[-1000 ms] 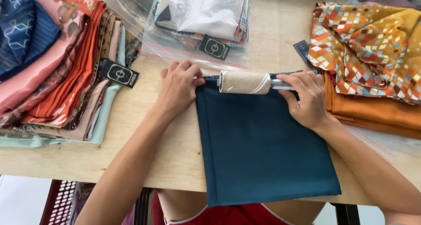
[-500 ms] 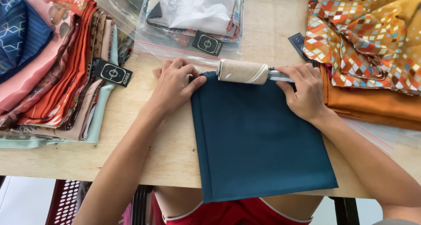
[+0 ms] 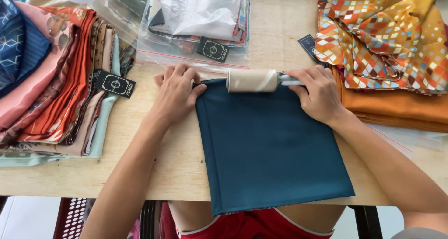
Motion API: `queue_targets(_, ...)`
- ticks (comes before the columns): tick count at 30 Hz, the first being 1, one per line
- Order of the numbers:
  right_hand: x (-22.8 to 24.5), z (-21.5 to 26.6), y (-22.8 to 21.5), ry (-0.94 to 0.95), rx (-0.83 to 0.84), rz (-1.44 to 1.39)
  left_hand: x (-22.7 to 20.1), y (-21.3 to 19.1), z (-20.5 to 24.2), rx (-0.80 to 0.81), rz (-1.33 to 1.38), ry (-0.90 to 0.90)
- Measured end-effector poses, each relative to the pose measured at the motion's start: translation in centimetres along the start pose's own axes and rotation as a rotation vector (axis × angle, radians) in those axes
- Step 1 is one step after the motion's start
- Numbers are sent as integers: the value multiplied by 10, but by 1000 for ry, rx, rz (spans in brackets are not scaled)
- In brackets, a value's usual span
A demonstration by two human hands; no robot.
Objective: The person uses a lint roller to clean a folded piece of patterned fabric on a table. They roll the sticky roller over the surface, flip the fabric to clean the other side, and continue rolling until the fabric is clean.
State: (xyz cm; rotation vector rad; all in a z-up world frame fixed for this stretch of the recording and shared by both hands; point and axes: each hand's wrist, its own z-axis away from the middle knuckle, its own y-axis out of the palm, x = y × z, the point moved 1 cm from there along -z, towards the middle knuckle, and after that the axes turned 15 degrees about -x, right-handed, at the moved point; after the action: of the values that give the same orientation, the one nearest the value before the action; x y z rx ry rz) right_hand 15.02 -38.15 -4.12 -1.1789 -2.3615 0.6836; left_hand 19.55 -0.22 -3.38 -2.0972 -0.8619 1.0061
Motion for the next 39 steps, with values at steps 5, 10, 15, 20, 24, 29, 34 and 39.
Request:
queue_targets(5,-10,6,1,76,-39,105,15,13,2,-18,-23,26)
queue_targets(10,-7,4,-2,88,-84,95,11,9,1,-36,-19,36)
queue_targets(15,-3,-1,-4,102,-141,7,2,1,0,-102,-24,78)
queue_targets(20,-6,-1,-5,107,-140,-19,-13,-10,-4,-113,14,140)
queue_targets(24,-7,1,-4,117,-131,-31,-12,-9,-1,-65,45,143)
queue_targets(29,-6,0,-5,87,-91,-42,-7,-9,-2,-76,59,129)
queue_targets(34,0,0,-4,28,-52,-30,1,-2,1,-96,12,132)
queue_targets(39,-3,1,-3,58,-22,16,0,-6,-1,-128,8,102)
